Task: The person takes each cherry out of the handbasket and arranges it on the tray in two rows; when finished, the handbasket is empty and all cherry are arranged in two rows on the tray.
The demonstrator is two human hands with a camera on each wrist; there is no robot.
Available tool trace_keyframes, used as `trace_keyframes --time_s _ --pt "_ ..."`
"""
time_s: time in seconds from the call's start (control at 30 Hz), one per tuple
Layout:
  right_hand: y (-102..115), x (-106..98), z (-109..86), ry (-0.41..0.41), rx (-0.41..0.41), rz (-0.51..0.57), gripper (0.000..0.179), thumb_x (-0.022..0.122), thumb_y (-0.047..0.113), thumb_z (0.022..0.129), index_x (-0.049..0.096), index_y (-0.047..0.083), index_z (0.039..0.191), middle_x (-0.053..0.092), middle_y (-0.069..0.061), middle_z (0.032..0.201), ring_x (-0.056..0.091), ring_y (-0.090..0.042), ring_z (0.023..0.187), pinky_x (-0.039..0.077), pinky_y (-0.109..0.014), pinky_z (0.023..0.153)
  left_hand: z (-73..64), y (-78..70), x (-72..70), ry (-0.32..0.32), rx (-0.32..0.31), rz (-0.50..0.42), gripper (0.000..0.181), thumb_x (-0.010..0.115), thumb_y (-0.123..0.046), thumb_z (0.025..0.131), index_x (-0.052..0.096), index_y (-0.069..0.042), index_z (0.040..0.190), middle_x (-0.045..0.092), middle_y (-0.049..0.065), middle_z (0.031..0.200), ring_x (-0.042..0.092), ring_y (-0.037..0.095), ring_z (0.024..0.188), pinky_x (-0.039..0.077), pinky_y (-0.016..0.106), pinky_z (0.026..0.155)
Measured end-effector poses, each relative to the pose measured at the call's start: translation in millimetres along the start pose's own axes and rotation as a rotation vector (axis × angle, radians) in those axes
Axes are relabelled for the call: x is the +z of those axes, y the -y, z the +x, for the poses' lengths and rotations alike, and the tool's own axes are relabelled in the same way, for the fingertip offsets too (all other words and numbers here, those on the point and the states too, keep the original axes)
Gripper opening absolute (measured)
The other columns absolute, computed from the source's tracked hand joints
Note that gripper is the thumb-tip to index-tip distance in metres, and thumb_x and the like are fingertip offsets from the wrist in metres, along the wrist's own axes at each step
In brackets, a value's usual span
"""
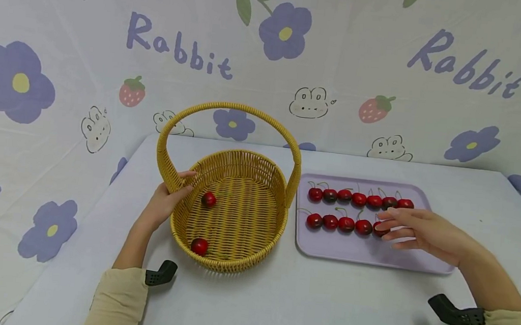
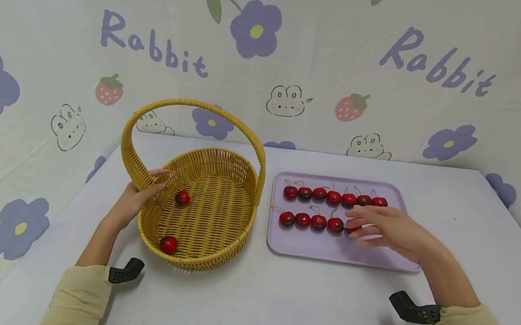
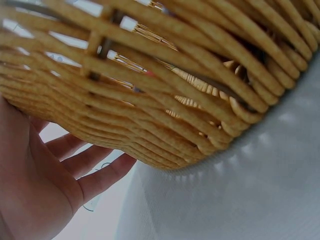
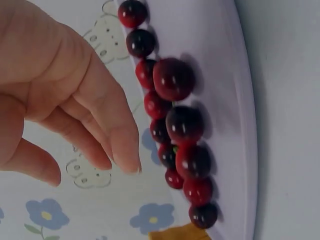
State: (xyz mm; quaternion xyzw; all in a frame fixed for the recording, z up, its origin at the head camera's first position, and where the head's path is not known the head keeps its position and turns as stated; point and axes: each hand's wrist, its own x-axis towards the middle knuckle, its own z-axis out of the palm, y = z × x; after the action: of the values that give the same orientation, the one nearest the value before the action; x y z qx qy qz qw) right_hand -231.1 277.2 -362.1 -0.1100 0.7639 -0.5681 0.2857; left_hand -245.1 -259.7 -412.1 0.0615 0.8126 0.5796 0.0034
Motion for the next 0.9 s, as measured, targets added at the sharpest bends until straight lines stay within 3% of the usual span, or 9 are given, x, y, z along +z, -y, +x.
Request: trace_keyframes --time_s 0.13,0.33,0.9 --pt "9 10 4.5 0.111 -0.077 0.107 0.035 0.034 0.022 0.106 0.059 0.008 0.125 0.058 -0.016 0.119 0.062 -0.027 0.102 0.052 -0.040 0.085 -0.3 0.3 -0.1 0.001 0.001 -0.003 0.042 0.049 -0.016 0.100 0.045 -0.005 0.140 0.039 0.019 0.145 0.037 0.038 0.131 0.027 0.058 0.105" --pt "25 30 15.5 0.231 -0.122 0.227 0.036 0.032 0.018 0.106 0.061 0.008 0.125 0.061 -0.017 0.117 0.064 -0.024 0.096 0.052 -0.040 0.083 0.4 1.4 -0.4 0.001 0.001 -0.007 0.042 0.049 -0.016 0.100 0.045 -0.005 0.140 0.039 0.018 0.145 0.037 0.038 0.131 0.027 0.057 0.105" --pt "57 93 60.0 0.292 -0.062 0.213 0.039 0.044 0.024 0.103 0.052 -0.004 0.129 0.059 -0.025 0.113 0.064 -0.024 0.092 0.053 -0.041 0.081 0.0 1.9 -0.6 0.002 0.011 -0.014 0.042 0.049 -0.016 0.100 0.044 -0.005 0.140 0.041 0.021 0.142 0.039 0.038 0.129 0.028 0.056 0.105"
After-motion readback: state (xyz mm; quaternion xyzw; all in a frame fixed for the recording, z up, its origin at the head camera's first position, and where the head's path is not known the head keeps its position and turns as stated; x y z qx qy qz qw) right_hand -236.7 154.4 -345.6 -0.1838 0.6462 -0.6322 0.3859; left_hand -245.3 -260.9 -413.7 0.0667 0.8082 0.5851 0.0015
